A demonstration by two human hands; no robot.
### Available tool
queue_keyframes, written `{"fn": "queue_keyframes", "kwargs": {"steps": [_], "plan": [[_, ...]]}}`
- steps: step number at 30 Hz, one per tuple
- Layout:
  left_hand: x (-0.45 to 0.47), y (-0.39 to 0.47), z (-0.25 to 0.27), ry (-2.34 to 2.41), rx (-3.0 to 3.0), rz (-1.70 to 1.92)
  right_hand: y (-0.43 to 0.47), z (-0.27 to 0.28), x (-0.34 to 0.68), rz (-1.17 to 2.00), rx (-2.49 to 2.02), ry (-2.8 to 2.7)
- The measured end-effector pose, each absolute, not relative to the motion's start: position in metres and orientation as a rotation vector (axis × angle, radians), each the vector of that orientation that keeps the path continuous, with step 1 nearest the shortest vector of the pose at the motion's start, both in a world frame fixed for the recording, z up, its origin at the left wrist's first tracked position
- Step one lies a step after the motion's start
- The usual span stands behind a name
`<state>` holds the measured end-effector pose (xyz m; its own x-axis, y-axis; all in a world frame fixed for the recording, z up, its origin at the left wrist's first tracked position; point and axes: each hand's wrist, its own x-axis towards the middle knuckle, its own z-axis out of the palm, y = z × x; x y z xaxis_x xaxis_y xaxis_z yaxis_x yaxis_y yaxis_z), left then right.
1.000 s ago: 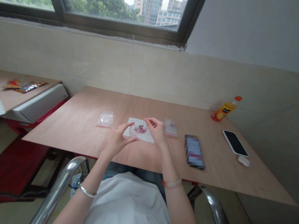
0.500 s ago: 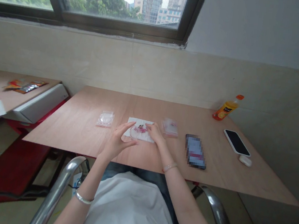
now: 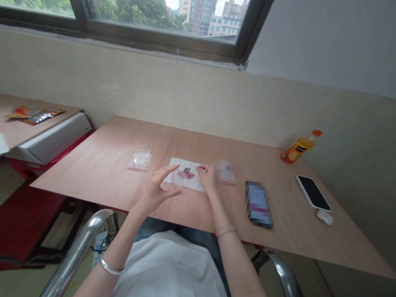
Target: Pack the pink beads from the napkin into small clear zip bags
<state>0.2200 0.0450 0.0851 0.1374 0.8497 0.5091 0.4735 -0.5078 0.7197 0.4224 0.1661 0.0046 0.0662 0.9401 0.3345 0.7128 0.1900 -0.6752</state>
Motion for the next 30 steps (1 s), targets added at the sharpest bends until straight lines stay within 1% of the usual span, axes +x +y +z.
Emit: {"fn": "queue_keyframes", "kwargs": {"steps": [4, 8, 10, 13, 17, 20, 22, 26, 30], "plan": [[0.220, 0.047, 0.080, 1.317, 2.010, 1.319, 0.144, 0.054, 0.416, 0.551, -1.232, -1.521], [0.222, 0.049, 0.077, 1.359, 2.012, 1.307, 0.112, 0.110, 0.412, 0.736, -0.965, -1.693], [0.224, 0.049, 0.076, 1.350, 2.015, 1.311, 0.098, 0.127, 0.409, 0.802, -0.902, -1.797], [0.226, 0.050, 0.077, 1.318, 2.016, 1.327, 0.088, 0.135, 0.405, 0.825, -0.884, -1.863], [0.225, 0.050, 0.080, 1.314, 2.015, 1.321, 0.095, 0.128, 0.403, 0.774, -0.945, -1.692], [0.223, 0.050, 0.082, 1.320, 2.000, 1.316, 0.114, 0.113, 0.408, 0.713, -1.024, -1.618], [0.222, 0.049, 0.083, 1.323, 1.991, 1.305, 0.129, 0.094, 0.414, 0.681, -1.114, -1.665], [0.220, 0.049, 0.083, 1.320, 2.000, 1.284, 0.155, 0.045, 0.424, 0.608, -1.435, -1.829], [0.219, 0.048, 0.084, 1.294, 2.021, 1.265, 0.161, 0.007, 0.426, 0.574, -1.513, -1.867]]}}
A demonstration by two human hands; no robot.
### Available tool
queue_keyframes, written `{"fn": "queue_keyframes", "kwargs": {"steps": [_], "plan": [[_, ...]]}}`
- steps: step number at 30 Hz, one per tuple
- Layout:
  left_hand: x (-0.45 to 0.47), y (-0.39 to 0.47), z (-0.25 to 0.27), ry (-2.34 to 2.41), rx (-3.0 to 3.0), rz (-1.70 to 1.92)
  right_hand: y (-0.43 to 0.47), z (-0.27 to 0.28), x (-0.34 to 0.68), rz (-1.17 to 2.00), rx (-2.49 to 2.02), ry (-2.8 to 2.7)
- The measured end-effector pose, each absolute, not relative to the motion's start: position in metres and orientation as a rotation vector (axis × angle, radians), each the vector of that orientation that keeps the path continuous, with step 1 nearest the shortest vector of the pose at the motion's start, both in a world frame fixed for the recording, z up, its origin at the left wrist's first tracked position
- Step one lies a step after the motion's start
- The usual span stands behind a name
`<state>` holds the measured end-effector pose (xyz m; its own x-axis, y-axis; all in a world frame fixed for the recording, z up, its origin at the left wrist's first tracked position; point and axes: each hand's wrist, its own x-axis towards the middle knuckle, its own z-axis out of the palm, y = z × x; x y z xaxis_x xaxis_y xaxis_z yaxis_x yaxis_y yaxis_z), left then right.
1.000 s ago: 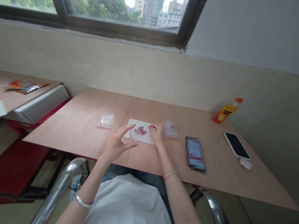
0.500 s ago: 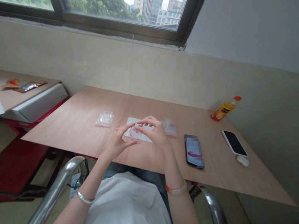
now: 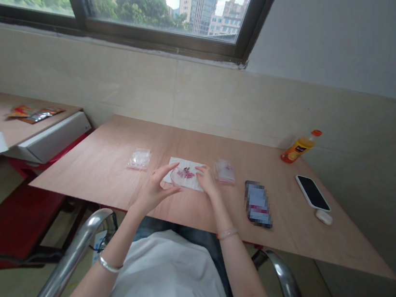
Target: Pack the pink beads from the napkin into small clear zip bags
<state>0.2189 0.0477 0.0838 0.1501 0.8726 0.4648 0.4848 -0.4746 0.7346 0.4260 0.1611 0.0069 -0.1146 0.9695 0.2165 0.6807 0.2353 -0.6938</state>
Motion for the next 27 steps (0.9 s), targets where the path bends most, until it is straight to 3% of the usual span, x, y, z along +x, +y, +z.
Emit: {"fn": "queue_keyframes", "kwargs": {"steps": [8, 18, 22, 27], "plan": [[0.217, 0.046, 0.085, 1.256, 2.052, 1.263, 0.159, -0.025, 0.425, 0.415, -1.543, -1.996], [0.217, 0.045, 0.088, 1.244, 2.057, 1.275, 0.156, -0.021, 0.423, 0.486, -1.461, -1.761], [0.217, 0.046, 0.086, 1.253, 2.049, 1.269, 0.150, 0.007, 0.417, 0.484, -1.415, -1.559], [0.219, 0.048, 0.084, 1.242, 2.011, 1.300, 0.120, 0.084, 0.413, 0.579, -1.039, -1.487]]}}
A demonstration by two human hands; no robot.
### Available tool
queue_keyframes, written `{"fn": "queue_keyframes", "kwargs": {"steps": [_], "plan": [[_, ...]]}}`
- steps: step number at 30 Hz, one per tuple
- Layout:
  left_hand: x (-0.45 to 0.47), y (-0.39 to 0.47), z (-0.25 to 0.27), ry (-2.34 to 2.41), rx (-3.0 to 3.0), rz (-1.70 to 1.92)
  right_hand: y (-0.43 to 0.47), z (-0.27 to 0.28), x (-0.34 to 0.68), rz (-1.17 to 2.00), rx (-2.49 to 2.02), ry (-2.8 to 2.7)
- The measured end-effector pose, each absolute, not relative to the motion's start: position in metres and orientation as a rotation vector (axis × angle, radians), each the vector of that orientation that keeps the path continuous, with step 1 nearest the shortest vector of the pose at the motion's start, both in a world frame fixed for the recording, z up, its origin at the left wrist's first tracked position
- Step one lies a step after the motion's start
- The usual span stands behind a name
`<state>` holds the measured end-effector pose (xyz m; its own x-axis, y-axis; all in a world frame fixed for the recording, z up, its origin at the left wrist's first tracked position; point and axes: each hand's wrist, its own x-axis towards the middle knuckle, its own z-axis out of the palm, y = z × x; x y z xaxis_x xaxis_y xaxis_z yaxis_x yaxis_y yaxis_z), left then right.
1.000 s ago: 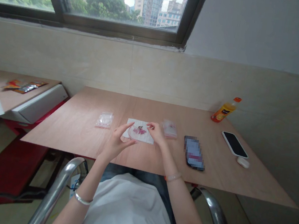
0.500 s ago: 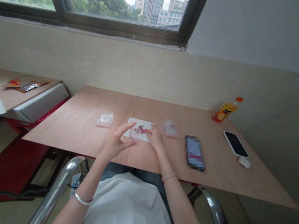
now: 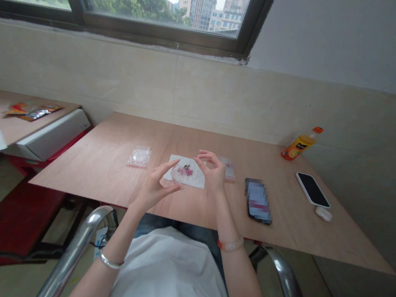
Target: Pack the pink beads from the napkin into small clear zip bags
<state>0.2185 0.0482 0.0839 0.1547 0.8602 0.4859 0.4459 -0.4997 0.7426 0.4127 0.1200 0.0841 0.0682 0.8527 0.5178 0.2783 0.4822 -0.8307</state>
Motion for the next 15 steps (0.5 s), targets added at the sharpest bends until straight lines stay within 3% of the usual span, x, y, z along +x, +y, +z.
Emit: {"fn": "queue_keyframes", "kwargs": {"steps": [5, 15], "plan": [[0.223, 0.048, 0.085, 1.233, 2.016, 1.332, 0.087, 0.139, 0.413, 0.766, -0.771, -1.755], [0.223, 0.046, 0.085, 1.238, 2.006, 1.315, 0.088, 0.126, 0.408, 0.842, -0.771, -1.776]]}}
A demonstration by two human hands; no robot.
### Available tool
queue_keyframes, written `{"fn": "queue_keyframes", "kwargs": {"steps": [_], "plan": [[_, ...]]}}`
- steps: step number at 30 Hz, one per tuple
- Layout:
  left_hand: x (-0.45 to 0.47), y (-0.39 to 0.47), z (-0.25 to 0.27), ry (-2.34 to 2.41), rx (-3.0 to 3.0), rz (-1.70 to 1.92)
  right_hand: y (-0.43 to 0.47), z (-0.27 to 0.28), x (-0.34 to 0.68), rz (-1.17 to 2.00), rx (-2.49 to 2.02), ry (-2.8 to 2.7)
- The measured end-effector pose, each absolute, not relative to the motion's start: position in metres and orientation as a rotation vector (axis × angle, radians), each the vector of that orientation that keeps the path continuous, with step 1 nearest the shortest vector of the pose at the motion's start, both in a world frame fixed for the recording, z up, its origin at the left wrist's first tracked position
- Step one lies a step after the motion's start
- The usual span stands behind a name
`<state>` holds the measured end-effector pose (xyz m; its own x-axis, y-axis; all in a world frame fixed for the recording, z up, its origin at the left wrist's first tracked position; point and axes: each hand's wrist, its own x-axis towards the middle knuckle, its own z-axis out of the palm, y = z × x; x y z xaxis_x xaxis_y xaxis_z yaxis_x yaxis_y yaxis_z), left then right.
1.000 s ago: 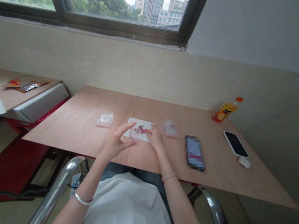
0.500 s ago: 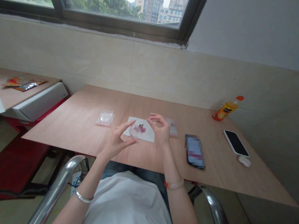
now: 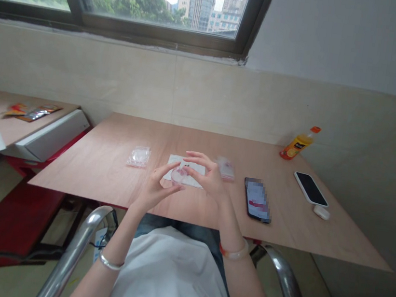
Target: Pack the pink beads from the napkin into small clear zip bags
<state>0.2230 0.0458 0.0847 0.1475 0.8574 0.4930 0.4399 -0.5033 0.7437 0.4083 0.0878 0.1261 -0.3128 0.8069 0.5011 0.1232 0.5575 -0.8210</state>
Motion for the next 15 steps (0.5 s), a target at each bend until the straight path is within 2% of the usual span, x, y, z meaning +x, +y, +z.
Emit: {"fn": "queue_keyframes", "kwargs": {"steps": [4, 7, 15], "plan": [[0.223, 0.044, 0.089, 1.243, 1.985, 1.295, 0.106, 0.108, 0.413, 0.843, -0.914, -1.601], [0.223, 0.043, 0.091, 1.236, 1.988, 1.290, 0.127, 0.075, 0.418, 0.815, -1.093, -1.512], [0.222, 0.043, 0.089, 1.218, 1.971, 1.282, 0.154, -0.015, 0.422, 0.587, -1.399, -1.783]]}}
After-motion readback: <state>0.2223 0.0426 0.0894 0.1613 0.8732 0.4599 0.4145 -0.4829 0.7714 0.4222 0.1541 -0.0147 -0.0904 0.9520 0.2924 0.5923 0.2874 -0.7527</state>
